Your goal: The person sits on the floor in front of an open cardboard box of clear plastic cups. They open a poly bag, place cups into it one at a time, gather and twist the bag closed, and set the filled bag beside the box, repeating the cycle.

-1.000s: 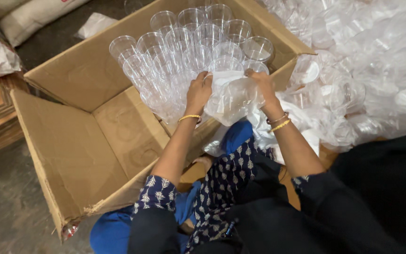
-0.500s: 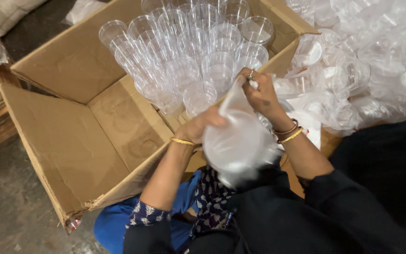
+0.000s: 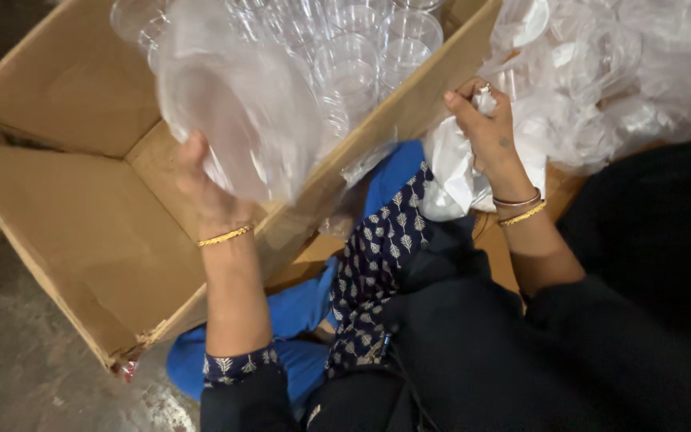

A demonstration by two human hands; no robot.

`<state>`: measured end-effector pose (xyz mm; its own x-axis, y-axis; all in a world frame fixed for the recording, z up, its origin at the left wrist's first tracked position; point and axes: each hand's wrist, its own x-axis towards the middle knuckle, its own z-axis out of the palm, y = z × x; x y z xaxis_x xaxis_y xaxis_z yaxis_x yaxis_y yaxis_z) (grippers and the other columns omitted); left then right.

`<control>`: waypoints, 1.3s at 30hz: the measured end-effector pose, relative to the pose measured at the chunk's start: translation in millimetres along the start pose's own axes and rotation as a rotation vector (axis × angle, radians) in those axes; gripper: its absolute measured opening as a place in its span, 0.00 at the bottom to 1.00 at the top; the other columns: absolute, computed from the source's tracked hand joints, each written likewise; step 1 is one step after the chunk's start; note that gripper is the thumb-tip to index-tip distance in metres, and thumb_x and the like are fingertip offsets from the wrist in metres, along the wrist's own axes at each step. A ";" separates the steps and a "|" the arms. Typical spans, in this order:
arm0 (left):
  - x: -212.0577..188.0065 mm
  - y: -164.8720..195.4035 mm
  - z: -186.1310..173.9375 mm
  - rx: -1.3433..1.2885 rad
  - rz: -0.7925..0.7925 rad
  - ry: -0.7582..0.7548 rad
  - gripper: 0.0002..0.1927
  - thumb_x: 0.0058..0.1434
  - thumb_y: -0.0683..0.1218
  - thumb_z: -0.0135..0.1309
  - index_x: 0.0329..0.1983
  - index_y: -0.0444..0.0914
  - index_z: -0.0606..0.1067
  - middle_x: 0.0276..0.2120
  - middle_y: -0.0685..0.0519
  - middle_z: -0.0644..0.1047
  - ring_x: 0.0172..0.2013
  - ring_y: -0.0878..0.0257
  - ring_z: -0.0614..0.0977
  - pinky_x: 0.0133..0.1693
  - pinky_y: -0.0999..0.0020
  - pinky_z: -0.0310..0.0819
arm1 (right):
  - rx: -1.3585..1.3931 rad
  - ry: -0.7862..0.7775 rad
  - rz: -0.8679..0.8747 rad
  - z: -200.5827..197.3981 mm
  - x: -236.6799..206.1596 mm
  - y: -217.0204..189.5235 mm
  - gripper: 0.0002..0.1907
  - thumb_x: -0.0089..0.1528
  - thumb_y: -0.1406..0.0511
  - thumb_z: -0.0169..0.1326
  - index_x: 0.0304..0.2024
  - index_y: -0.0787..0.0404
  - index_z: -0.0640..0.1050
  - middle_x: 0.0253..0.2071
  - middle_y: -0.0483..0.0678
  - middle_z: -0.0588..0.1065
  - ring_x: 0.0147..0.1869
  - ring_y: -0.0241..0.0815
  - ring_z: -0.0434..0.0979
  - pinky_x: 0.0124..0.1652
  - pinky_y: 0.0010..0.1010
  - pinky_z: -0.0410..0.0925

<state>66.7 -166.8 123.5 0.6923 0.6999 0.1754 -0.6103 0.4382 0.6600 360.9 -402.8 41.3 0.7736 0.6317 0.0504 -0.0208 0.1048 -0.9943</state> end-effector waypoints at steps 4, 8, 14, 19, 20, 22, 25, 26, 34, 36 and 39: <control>19.2 -18.6 22.5 0.230 -0.061 0.138 0.36 0.64 0.54 0.59 0.70 0.32 0.64 0.56 0.48 0.75 0.54 0.57 0.78 0.53 0.60 0.74 | -0.093 -0.091 -0.088 1.7 -8.1 21.2 0.10 0.66 0.66 0.66 0.39 0.61 0.76 0.33 0.38 0.71 0.36 0.30 0.68 0.36 0.23 0.63; 40.8 -52.0 56.9 0.775 -0.081 -0.041 0.37 0.63 0.57 0.60 0.67 0.33 0.63 0.51 0.46 0.78 0.47 0.56 0.81 0.42 0.61 0.76 | -0.653 -0.301 -0.625 26.0 -16.6 32.8 0.24 0.56 0.62 0.69 0.51 0.65 0.78 0.49 0.56 0.77 0.52 0.55 0.78 0.50 0.43 0.70; 72.2 -106.0 99.8 1.462 -0.106 -0.240 0.42 0.58 0.62 0.64 0.65 0.36 0.62 0.44 0.40 0.83 0.47 0.51 0.85 0.49 0.61 0.77 | -1.001 -0.409 -0.180 60.6 -27.9 54.5 0.16 0.60 0.62 0.63 0.50 0.56 0.80 0.48 0.57 0.78 0.53 0.59 0.79 0.52 0.47 0.71; 85.4 -177.3 133.3 1.402 0.039 -0.445 0.41 0.62 0.58 0.68 0.68 0.38 0.61 0.54 0.39 0.76 0.53 0.46 0.80 0.52 0.58 0.76 | -0.737 -0.202 -0.523 59.6 -35.3 69.8 0.22 0.49 0.70 0.61 0.47 0.67 0.77 0.48 0.67 0.75 0.47 0.67 0.76 0.44 0.47 0.70; 85.9 -189.4 139.2 1.224 0.097 -0.431 0.41 0.63 0.56 0.67 0.71 0.37 0.59 0.57 0.39 0.73 0.54 0.47 0.79 0.52 0.59 0.79 | -0.712 -0.229 -0.476 57.8 -36.8 70.9 0.20 0.50 0.70 0.61 0.46 0.66 0.77 0.45 0.65 0.76 0.46 0.66 0.77 0.44 0.47 0.71; 84.9 -198.3 144.4 0.886 0.143 -0.408 0.42 0.66 0.52 0.65 0.74 0.38 0.55 0.63 0.41 0.66 0.58 0.50 0.77 0.54 0.59 0.82 | -0.656 -0.279 -0.386 53.8 -38.9 70.3 0.16 0.52 0.71 0.60 0.43 0.65 0.76 0.40 0.62 0.76 0.45 0.65 0.77 0.45 0.47 0.71; 71.1 -172.8 131.3 0.634 0.094 -0.364 0.39 0.70 0.50 0.63 0.76 0.40 0.54 0.67 0.46 0.64 0.58 0.56 0.75 0.55 0.60 0.82 | -0.575 -0.176 -0.403 44.3 -43.4 61.6 0.16 0.55 0.72 0.60 0.46 0.64 0.76 0.40 0.58 0.78 0.47 0.61 0.79 0.45 0.43 0.71; 61.8 -154.8 121.6 0.702 0.070 -0.340 0.37 0.71 0.50 0.62 0.75 0.39 0.56 0.65 0.47 0.67 0.54 0.58 0.76 0.54 0.62 0.82 | -0.478 -0.141 -0.385 40.5 -44.7 56.4 0.13 0.58 0.72 0.59 0.45 0.64 0.74 0.39 0.56 0.77 0.46 0.56 0.79 0.46 0.40 0.72; -13.2 -86.0 80.7 1.249 -0.044 -0.562 0.35 0.62 0.46 0.66 0.71 0.38 0.67 0.56 0.48 0.77 0.55 0.58 0.79 0.64 0.62 0.73 | 0.058 -0.266 -0.298 37.0 -66.3 -7.0 0.16 0.58 0.76 0.52 0.48 0.64 0.70 0.42 0.44 0.74 0.50 0.33 0.78 0.52 0.25 0.70; -27.1 -77.8 82.6 1.137 -0.088 -0.556 0.33 0.60 0.46 0.66 0.68 0.37 0.70 0.53 0.48 0.77 0.55 0.56 0.79 0.62 0.62 0.73 | -0.107 -0.259 -0.356 38.5 -72.4 -20.5 0.12 0.59 0.76 0.56 0.45 0.65 0.73 0.40 0.46 0.74 0.47 0.34 0.76 0.49 0.26 0.69; -46.1 -70.8 89.7 1.057 0.065 -0.600 0.41 0.52 0.49 0.68 0.66 0.32 0.65 0.54 0.44 0.72 0.57 0.54 0.74 0.60 0.61 0.67 | -0.244 -0.205 -0.346 41.6 -80.1 -32.1 0.10 0.62 0.74 0.60 0.45 0.65 0.76 0.39 0.46 0.77 0.44 0.34 0.77 0.47 0.26 0.70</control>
<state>112.5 -280.7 134.2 0.9109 0.2091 0.3557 -0.2296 -0.4593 0.8581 273.3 -424.8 73.1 0.5673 0.7326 0.3762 0.3851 0.1678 -0.9075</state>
